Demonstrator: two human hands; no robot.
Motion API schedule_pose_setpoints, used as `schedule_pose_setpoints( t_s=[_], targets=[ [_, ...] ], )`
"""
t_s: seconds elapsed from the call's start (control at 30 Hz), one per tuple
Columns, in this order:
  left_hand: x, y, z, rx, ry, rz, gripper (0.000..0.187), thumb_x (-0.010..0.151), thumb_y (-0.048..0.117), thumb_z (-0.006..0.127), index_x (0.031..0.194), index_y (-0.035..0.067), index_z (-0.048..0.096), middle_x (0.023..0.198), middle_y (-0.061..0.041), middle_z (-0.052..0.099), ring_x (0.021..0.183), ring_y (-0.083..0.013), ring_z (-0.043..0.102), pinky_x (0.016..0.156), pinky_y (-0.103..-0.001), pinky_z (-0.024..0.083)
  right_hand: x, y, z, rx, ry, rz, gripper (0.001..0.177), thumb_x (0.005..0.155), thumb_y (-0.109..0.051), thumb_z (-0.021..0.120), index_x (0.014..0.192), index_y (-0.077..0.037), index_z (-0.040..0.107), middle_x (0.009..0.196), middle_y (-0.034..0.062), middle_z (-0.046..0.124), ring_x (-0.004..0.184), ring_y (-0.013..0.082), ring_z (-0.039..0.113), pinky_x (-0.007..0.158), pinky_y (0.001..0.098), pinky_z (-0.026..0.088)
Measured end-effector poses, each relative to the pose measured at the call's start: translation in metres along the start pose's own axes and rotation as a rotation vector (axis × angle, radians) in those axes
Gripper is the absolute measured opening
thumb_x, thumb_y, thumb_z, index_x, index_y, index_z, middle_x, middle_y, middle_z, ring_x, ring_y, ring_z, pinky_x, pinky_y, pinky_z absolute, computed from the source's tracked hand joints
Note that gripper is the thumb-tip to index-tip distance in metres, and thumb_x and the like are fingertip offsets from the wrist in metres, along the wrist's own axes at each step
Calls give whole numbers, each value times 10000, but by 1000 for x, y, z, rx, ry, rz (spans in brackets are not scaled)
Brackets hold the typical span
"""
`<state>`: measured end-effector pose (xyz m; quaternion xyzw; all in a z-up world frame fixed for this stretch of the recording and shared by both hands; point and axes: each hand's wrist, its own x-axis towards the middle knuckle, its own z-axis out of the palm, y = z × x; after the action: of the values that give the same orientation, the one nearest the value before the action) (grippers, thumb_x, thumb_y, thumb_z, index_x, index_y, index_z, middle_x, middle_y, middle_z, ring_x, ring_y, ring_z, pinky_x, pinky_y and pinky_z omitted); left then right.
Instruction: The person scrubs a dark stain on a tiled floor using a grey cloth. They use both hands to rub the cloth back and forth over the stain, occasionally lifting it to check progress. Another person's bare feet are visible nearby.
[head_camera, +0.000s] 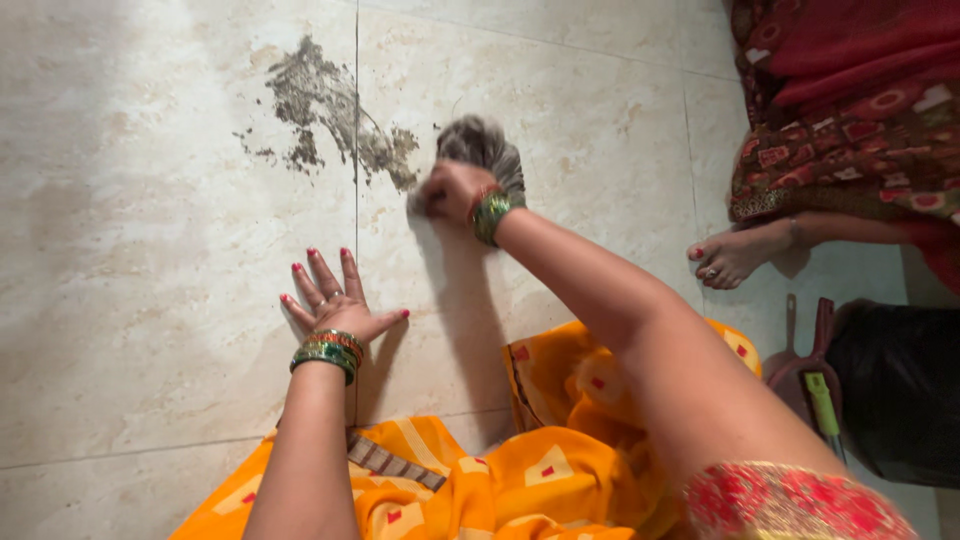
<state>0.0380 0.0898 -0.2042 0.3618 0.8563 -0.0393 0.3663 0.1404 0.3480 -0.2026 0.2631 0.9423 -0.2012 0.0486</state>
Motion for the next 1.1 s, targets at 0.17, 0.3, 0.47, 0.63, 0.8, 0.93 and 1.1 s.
schedule_pose_setpoints(
  t_s=[0.17, 0.3, 0.47, 0.63, 0.8, 0.93, 1.1],
  targets=[
    [6, 0, 1, 29, -22, -7, 1444, 627, 861, 683, 1619, 274, -187, 1619, -190, -393, 1469, -416, -371, 1130, -722, -133, -8, -2, 9, -84, 49, 26, 225, 851, -221, 729, 1071, -270, 735, 1111, 37, 659, 1014, 274, 680, 763, 434, 568],
    [9, 0, 4, 18, -64, -9, 1452, 629, 861, 685, 1612, 274, -207, 1607, -206, -407, 1455, -440, -388, 1114, -734, -137, 46, -1, 5, -45, 54, 252, 192, 930, -230, 661, 1106, -298, 695, 1176, 48, 638, 976, 280, 698, 752, 416, 593],
    [9, -1, 4, 29, -25, -7, 1450, 623, 867, 684, 1612, 283, -202, 1611, -189, -404, 1461, -421, -395, 1120, -728, -147, 80, -5, 0, -14, 171, 290, 206, 873, -216, 702, 1056, -309, 726, 1175, 33, 652, 1037, 280, 676, 841, 437, 562],
    [7, -2, 4, 17, -69, -3, 1444, 639, 864, 676, 1610, 269, -212, 1604, -199, -407, 1452, -436, -403, 1109, -739, -144, 40, -15, 1, -2, 57, 280, 226, 882, -301, 709, 1108, -304, 703, 1197, 6, 639, 997, 275, 681, 852, 433, 564],
    [8, -1, 5, 32, -55, -7, 1445, 631, 851, 692, 1619, 280, -195, 1614, -194, -399, 1460, -431, -388, 1113, -726, -143, 19, -14, 2, -61, -29, 205, 188, 937, -268, 667, 1109, -313, 729, 1191, 39, 652, 1010, 274, 696, 859, 414, 581],
    [11, -2, 1, 23, 18, 16, 1441, 614, 856, 693, 1628, 282, -155, 1634, -182, -370, 1485, -406, -357, 1132, -713, -144, 47, -10, -3, -31, 105, 173, 210, 875, -239, 712, 1080, -285, 724, 1139, 93, 642, 1021, 321, 659, 823, 450, 547],
    [9, -1, 3, 33, -42, -1, 1390, 670, 868, 643, 1622, 264, -170, 1620, -194, -382, 1473, -425, -367, 1108, -729, -148, 118, 6, -3, 329, 237, 561, 181, 899, -234, 688, 1075, -231, 731, 1086, 109, 689, 958, 303, 688, 844, 413, 554]
  ],
)
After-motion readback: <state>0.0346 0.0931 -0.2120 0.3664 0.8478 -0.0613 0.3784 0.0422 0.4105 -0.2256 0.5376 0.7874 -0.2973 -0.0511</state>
